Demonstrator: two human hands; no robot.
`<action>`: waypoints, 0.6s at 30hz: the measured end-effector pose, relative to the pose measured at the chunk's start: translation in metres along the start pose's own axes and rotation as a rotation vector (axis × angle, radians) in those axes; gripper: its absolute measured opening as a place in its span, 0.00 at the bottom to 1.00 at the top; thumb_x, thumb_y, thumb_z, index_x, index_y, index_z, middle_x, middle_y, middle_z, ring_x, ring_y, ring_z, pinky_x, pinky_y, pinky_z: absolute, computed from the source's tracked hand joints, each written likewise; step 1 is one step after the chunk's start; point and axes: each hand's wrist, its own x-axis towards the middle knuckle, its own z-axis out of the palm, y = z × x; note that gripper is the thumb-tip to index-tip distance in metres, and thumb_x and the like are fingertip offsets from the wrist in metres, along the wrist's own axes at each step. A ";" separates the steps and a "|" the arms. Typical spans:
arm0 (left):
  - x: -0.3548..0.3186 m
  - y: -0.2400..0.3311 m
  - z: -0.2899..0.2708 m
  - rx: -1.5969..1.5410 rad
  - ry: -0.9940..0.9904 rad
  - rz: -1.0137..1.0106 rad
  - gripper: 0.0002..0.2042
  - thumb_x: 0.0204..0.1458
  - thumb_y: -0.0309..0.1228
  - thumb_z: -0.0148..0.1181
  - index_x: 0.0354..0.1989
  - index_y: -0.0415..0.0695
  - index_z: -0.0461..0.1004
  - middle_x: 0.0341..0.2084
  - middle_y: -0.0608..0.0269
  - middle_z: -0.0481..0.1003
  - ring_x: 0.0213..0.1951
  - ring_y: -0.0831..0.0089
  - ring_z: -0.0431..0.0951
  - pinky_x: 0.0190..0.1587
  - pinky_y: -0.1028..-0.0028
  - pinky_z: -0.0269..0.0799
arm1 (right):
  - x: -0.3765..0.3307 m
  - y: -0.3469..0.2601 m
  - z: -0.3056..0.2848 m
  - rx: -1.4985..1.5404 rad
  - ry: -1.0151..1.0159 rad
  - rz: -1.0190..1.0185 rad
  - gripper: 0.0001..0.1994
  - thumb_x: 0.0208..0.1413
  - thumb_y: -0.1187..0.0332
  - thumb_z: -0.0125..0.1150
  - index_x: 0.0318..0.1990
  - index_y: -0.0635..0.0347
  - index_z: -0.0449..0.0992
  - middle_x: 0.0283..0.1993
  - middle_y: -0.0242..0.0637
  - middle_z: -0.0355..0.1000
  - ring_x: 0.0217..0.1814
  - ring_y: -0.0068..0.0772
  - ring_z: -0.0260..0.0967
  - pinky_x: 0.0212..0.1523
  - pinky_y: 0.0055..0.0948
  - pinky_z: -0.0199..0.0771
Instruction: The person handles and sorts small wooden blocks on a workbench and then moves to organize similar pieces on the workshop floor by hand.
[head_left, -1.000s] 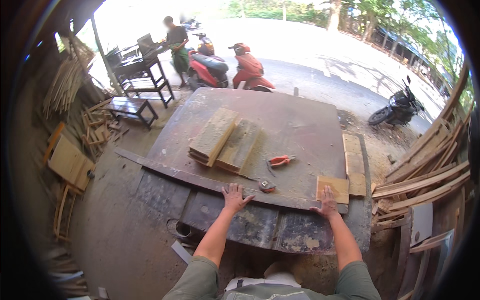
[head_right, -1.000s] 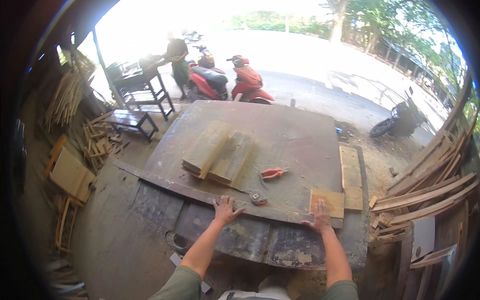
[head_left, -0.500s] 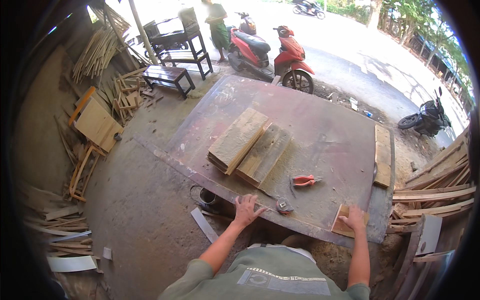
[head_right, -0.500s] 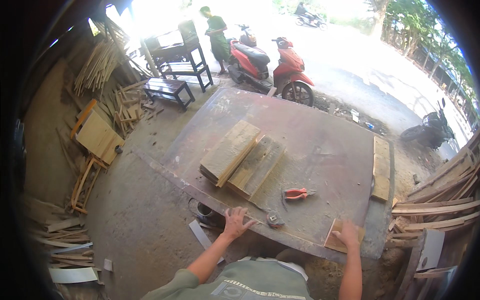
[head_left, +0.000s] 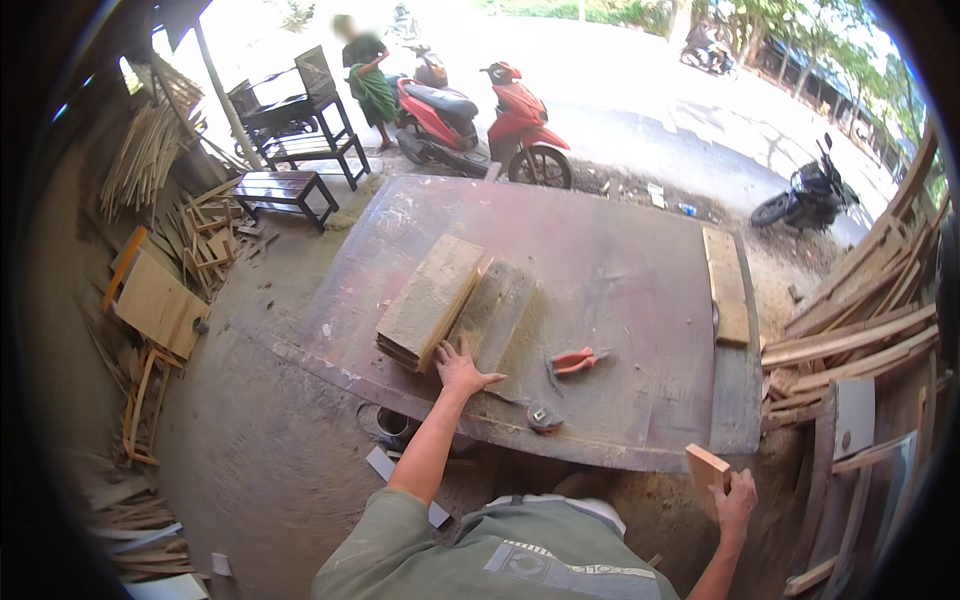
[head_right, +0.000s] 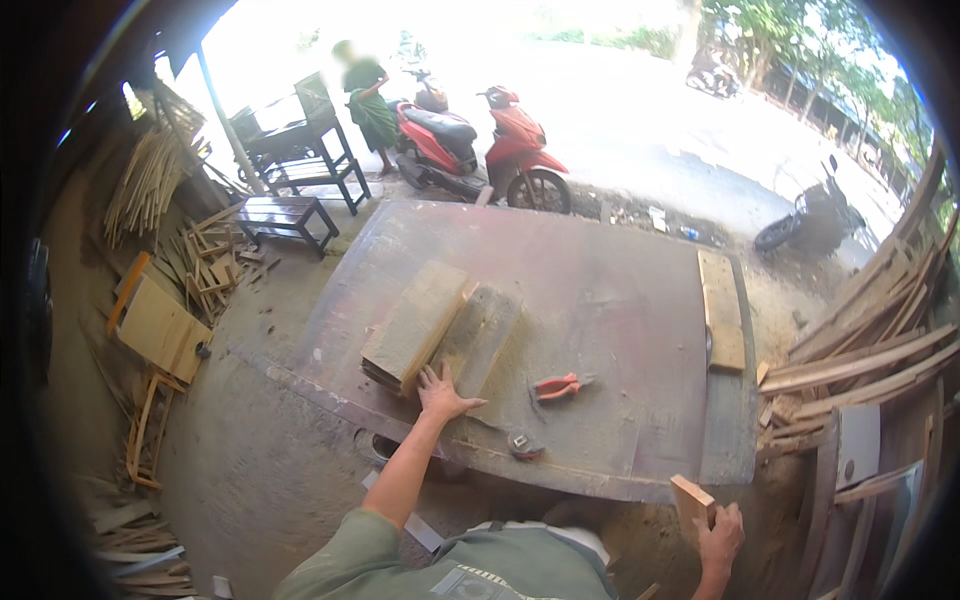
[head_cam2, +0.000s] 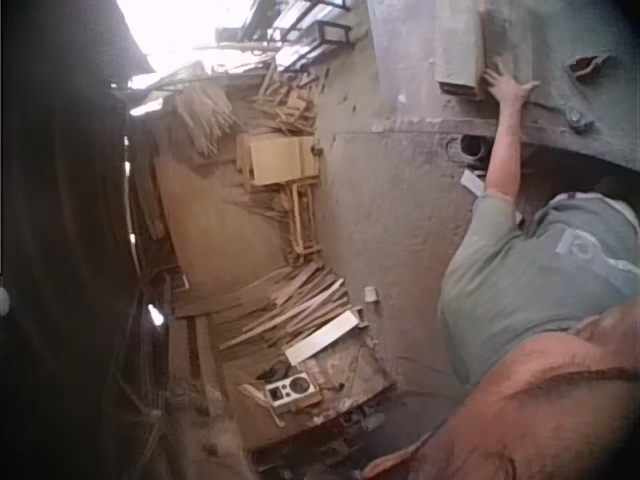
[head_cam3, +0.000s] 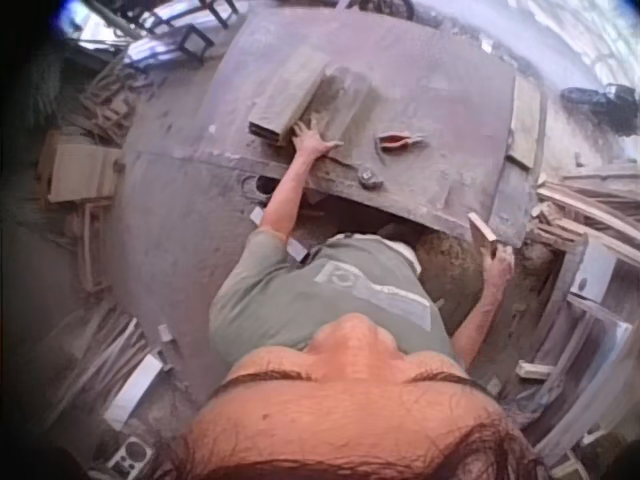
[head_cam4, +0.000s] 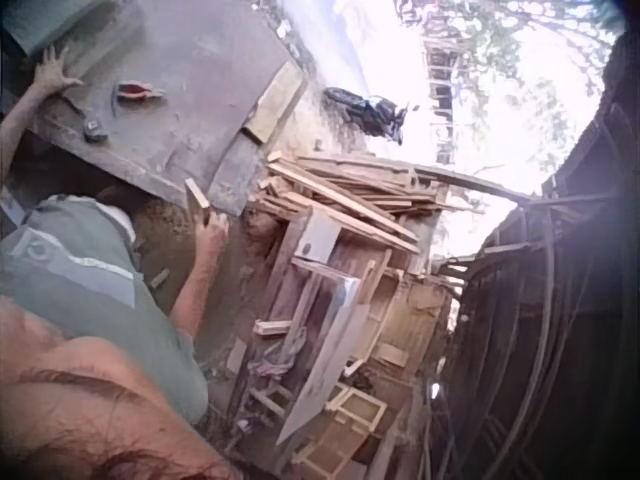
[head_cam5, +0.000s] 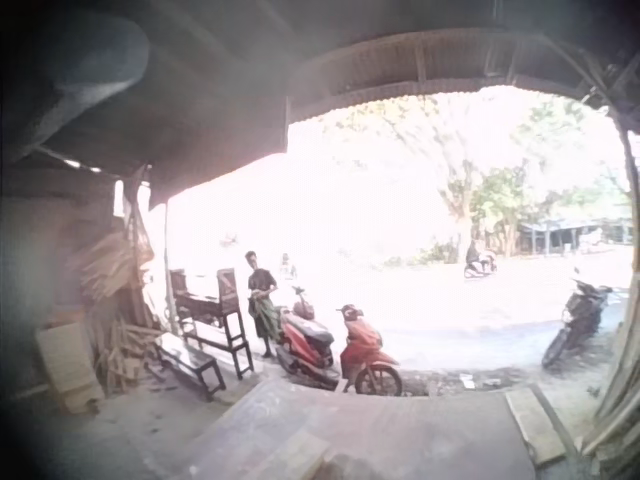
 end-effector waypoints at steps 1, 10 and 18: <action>-0.002 -0.001 0.003 0.024 0.015 -0.002 0.71 0.30 0.75 0.70 0.79 0.44 0.41 0.73 0.23 0.43 0.76 0.33 0.42 0.73 0.42 0.48 | -0.019 0.022 0.012 -0.006 -0.050 0.095 0.18 0.40 0.64 0.80 0.37 0.63 0.81 0.43 0.46 0.71 0.51 0.52 0.72 0.50 0.49 0.73; 0.000 -0.008 -0.022 -0.300 -0.087 0.027 0.61 0.36 0.63 0.73 0.76 0.42 0.51 0.68 0.22 0.53 0.71 0.34 0.55 0.70 0.42 0.55 | -0.252 0.215 0.215 -0.212 -0.552 0.689 0.22 0.43 0.57 0.78 0.40 0.67 0.84 0.44 0.56 0.80 0.51 0.59 0.79 0.49 0.51 0.79; -0.057 -0.066 -0.065 -2.043 -0.858 0.170 0.48 0.49 0.59 0.61 0.74 0.41 0.55 0.67 0.38 0.64 0.61 0.37 0.72 0.56 0.43 0.76 | -0.275 0.179 0.241 -0.071 -0.485 0.905 0.21 0.47 0.56 0.75 0.39 0.68 0.83 0.44 0.57 0.80 0.51 0.63 0.77 0.49 0.52 0.78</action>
